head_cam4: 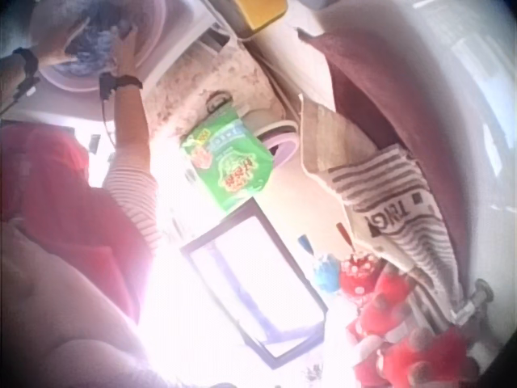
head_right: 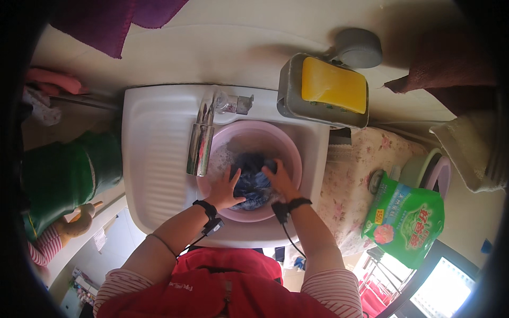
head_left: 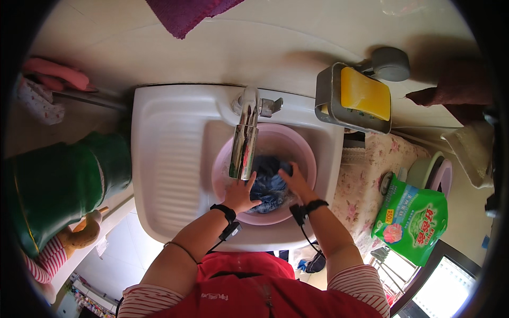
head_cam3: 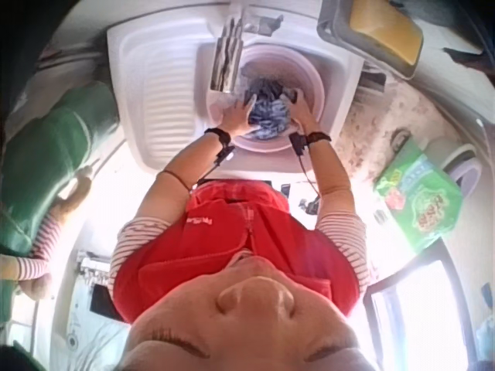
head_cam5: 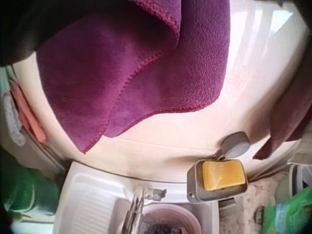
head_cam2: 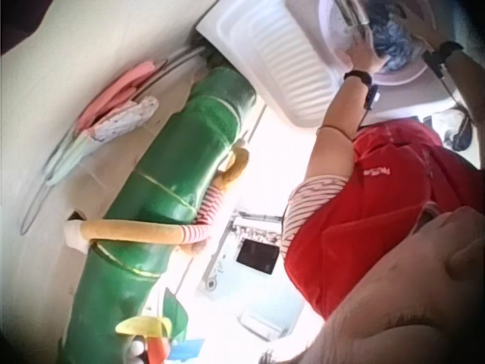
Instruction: The person hand-washes a blue garment in a pink basin placed in a sink. They add detergent from a green bag, agitate the fabric, and rinse it under running water.
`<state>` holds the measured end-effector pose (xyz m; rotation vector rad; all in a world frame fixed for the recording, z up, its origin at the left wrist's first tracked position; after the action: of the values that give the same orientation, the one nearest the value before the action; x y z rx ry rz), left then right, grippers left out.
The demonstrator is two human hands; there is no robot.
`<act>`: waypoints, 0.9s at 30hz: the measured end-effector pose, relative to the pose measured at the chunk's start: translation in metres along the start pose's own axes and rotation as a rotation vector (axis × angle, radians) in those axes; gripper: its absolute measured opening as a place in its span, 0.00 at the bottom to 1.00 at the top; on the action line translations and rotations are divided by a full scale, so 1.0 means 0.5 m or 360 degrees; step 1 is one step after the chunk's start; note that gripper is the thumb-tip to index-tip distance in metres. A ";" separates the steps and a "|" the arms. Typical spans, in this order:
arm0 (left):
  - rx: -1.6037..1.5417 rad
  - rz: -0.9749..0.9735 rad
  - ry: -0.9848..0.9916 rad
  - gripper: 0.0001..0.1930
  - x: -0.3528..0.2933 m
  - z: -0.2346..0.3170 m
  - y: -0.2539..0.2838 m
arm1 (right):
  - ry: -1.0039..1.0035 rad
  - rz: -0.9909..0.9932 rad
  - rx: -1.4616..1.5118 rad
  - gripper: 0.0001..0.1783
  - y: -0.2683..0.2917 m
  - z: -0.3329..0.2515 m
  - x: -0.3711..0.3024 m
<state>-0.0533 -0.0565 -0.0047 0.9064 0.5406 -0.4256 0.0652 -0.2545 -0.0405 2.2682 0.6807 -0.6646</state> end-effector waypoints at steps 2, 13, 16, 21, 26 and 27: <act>0.0059 -0.0045 0.0009 0.59 0.009 -0.003 -0.002 | 0.0407 -0.0130 -0.0267 0.40 -0.032 -0.042 -0.062; 0.0202 -0.0050 -0.0222 0.53 0.060 -0.033 -0.012 | 0.0158 -0.0039 -0.0612 0.26 -0.153 -0.119 0.033; 0.0208 -0.0091 -0.0227 0.54 0.061 -0.032 -0.006 | 0.0118 0.0042 -0.0738 0.25 -0.128 -0.108 0.104; -0.0147 -0.0299 -0.0160 0.50 0.065 -0.061 -0.049 | 0.0010 -0.0050 -0.0461 0.30 -0.069 -0.058 0.185; -0.0005 -0.0258 -0.0086 0.51 0.071 -0.076 -0.081 | -0.0065 0.0045 0.0056 0.34 0.005 -0.016 0.069; 0.0087 -0.0156 -0.0146 0.51 0.076 -0.073 -0.079 | 0.0083 -0.0076 -0.0052 0.35 0.003 -0.021 0.024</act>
<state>-0.0550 -0.0528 -0.0703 0.9106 0.4923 -0.5704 0.0776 -0.2446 -0.0403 2.2522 0.7678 -0.6142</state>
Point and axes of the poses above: each hand's wrist, its own x-axis towards the middle knuckle, its own y-axis out of the back of the hand, z = x × y, the point moved 5 cm from there along x, towards the middle knuckle, and after that the axes turned 1 degree about -z, right-handed, at the moved point
